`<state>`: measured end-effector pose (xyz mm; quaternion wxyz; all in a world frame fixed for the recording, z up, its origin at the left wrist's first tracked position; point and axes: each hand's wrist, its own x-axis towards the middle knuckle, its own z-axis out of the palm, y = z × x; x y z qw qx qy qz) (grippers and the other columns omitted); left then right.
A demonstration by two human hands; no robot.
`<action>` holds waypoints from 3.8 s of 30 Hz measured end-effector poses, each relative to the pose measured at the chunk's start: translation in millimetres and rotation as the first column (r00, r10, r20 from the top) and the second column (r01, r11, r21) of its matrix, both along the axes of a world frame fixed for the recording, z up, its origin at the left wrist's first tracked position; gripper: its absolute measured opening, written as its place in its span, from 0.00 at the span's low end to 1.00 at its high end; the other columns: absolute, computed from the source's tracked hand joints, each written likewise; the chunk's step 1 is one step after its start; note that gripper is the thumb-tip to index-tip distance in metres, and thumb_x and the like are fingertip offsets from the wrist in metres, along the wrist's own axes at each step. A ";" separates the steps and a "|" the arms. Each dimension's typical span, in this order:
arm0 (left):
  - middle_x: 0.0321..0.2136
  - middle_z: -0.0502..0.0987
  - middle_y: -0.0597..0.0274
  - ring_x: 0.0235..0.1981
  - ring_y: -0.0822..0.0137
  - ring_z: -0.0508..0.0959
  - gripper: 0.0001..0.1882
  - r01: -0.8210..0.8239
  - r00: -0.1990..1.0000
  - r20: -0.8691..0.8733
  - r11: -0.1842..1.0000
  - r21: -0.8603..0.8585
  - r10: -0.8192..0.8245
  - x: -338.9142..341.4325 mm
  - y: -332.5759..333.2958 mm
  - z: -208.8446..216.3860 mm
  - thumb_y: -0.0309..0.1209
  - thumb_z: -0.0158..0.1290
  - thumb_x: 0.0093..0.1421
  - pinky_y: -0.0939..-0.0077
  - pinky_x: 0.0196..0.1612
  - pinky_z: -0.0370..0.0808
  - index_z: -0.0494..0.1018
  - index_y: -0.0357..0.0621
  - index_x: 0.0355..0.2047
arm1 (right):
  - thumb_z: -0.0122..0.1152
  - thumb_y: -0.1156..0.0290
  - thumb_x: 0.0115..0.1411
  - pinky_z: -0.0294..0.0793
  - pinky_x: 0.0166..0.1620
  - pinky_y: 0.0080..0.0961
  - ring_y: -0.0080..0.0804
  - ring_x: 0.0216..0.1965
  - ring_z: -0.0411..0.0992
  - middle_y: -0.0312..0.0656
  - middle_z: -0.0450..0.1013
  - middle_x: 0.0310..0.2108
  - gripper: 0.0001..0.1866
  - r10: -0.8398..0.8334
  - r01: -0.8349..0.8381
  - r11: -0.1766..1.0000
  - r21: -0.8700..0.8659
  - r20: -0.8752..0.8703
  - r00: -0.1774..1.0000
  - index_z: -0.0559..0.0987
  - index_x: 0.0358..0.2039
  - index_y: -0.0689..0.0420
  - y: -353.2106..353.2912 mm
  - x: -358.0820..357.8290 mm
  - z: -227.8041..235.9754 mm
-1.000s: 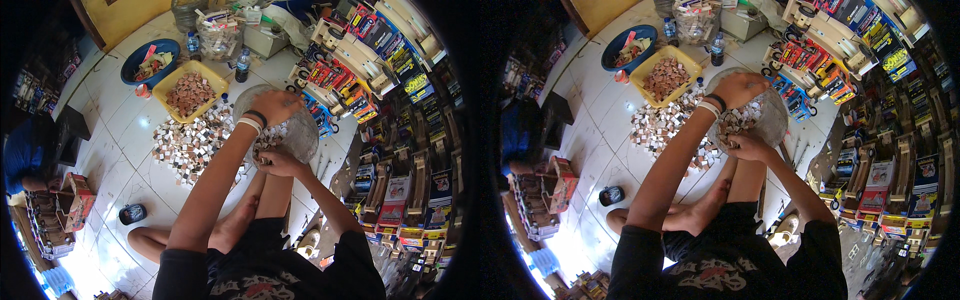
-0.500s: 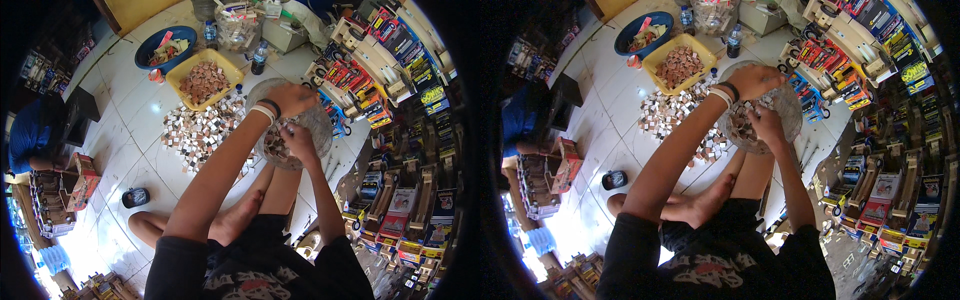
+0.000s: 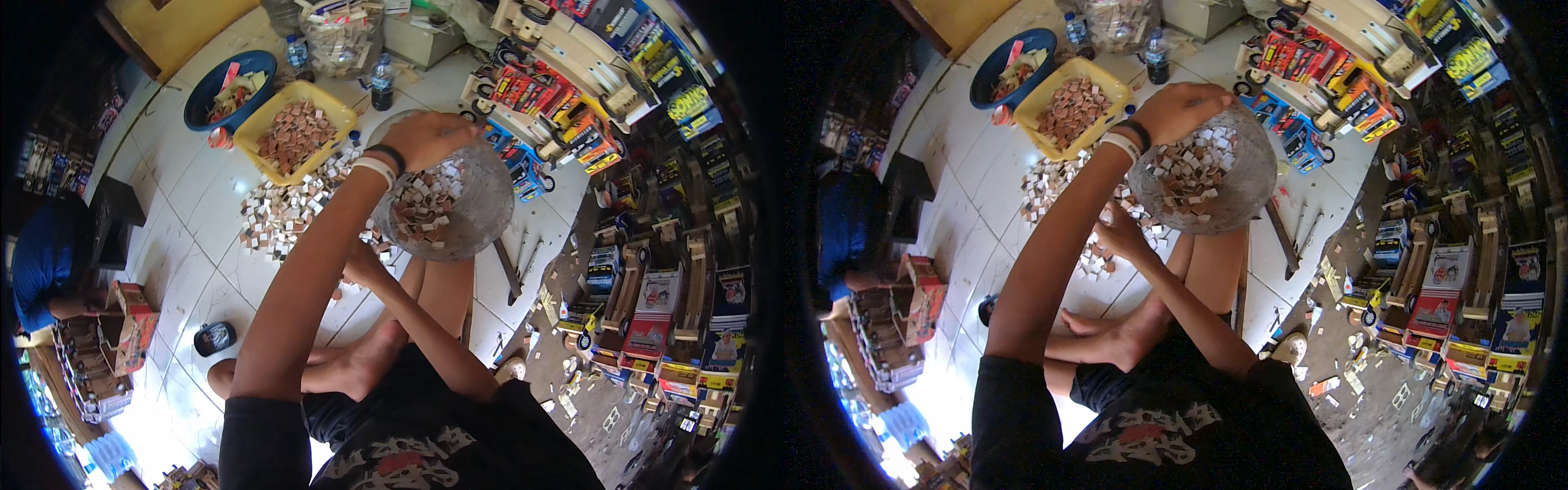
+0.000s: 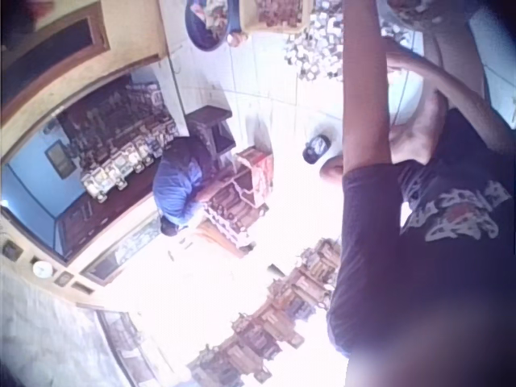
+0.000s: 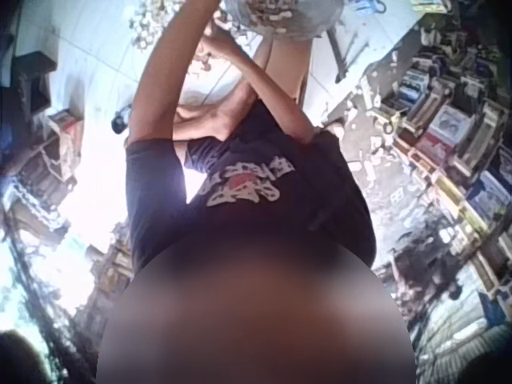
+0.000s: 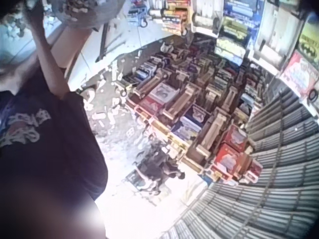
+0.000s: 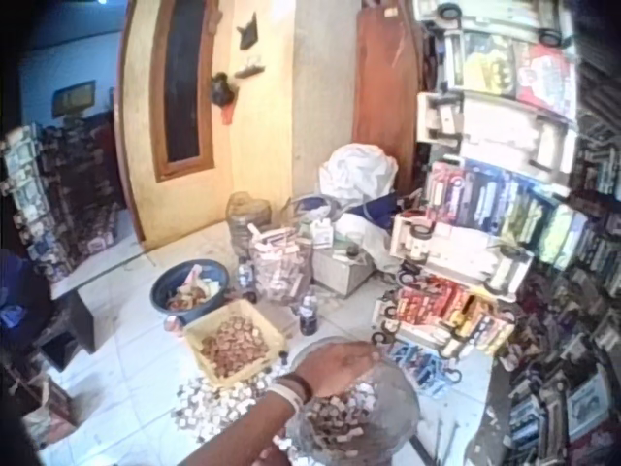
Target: The person sits on the floor and uses a hammer to drive nails into small wooden blocks, then places the finished pieces into a large plastic bottle. The person also sorts and gathers loose blocks from the floor into a yellow tray.
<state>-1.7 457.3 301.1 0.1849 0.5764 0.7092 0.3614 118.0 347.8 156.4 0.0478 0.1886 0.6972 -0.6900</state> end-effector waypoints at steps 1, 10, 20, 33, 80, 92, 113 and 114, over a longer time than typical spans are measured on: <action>0.52 0.84 0.50 0.56 0.49 0.81 0.27 -0.020 1.000 -0.015 0.999 -0.031 0.020 -0.8 0.0 0.0 0.56 0.48 0.72 0.62 0.61 0.74 0.82 0.52 0.55 | 0.59 0.46 0.69 0.77 0.47 0.45 0.50 0.47 0.76 0.56 0.72 0.54 0.34 0.082 -0.095 0.946 0.311 0.057 0.995 0.70 0.65 0.60 -1.1 -12.5 -0.8; 0.51 0.84 0.51 0.55 0.48 0.81 0.25 0.003 1.000 0.030 1.000 0.023 -0.004 -0.9 -3.2 4.1 0.54 0.50 0.71 0.60 0.62 0.74 0.83 0.52 0.53 | 0.61 0.56 0.67 0.83 0.42 0.36 0.39 0.31 0.84 0.45 0.84 0.28 0.20 0.546 -0.529 0.837 0.139 -0.172 0.820 0.84 0.42 0.64 82.4 54.6 115.5; 0.54 0.83 0.55 0.57 0.46 0.79 0.27 -0.052 0.999 -0.006 0.998 0.045 0.052 9.1 -7.6 3.0 0.60 0.47 0.69 0.55 0.65 0.71 0.82 0.60 0.55 | 0.53 0.31 0.64 0.69 0.66 0.49 0.55 0.64 0.71 0.57 0.74 0.60 0.42 -0.187 -0.184 0.441 0.878 0.291 0.938 0.74 0.65 0.54 194.7 -19.4 -17.8; 0.58 0.81 0.63 0.59 0.49 0.79 0.27 -0.006 0.997 0.072 1.000 0.006 0.006 3.9 -7.1 -2.5 0.61 0.48 0.66 0.54 0.66 0.71 0.84 0.66 0.53 | 0.58 0.37 0.65 0.67 0.67 0.47 0.62 0.64 0.70 0.63 0.71 0.63 0.41 0.191 -0.329 0.668 0.668 0.273 0.943 0.72 0.67 0.56 132.6 48.7 21.1; 0.51 0.84 0.50 0.55 0.46 0.81 0.30 0.005 1.000 -0.001 1.000 -0.021 -0.005 1.4 -3.0 7.2 0.62 0.45 0.70 0.57 0.61 0.74 0.83 0.57 0.55 | 0.60 0.52 0.70 0.83 0.48 0.35 0.44 0.45 0.84 0.55 0.83 0.44 0.27 0.006 -0.134 0.735 0.665 0.190 0.982 0.81 0.58 0.62 158.8 49.5 102.2; 0.50 0.84 0.52 0.55 0.46 0.81 0.28 -0.014 1.000 0.002 1.000 0.002 0.014 5.6 -2.7 -0.3 0.61 0.46 0.69 0.55 0.61 0.74 0.83 0.59 0.54 | 0.45 0.18 0.56 0.56 0.75 0.51 0.59 0.77 0.52 0.56 0.52 0.77 0.56 0.048 -0.409 0.605 0.683 0.482 0.875 0.64 0.75 0.42 167.0 10.7 -25.8; 0.53 0.83 0.54 0.56 0.45 0.80 0.27 -0.062 0.998 -0.029 0.998 0.009 0.063 0.8 -1.7 -1.6 0.61 0.47 0.69 0.54 0.64 0.72 0.83 0.63 0.54 | 0.58 0.59 0.70 0.56 0.16 0.18 0.18 0.21 0.64 0.34 0.68 0.27 0.09 -0.334 0.337 0.685 -0.646 0.133 0.933 0.76 0.42 0.49 161.2 58.8 72.7; 0.53 0.83 0.54 0.57 0.44 0.79 0.26 -0.047 0.999 -0.014 0.999 -0.020 0.047 -0.5 -0.6 -1.9 0.61 0.47 0.69 0.53 0.64 0.72 0.83 0.64 0.54 | 0.57 0.58 0.70 0.54 0.16 0.15 0.17 0.21 0.63 0.34 0.68 0.28 0.09 -0.253 0.192 0.517 -0.834 0.066 0.965 0.76 0.43 0.48 154.1 69.2 80.8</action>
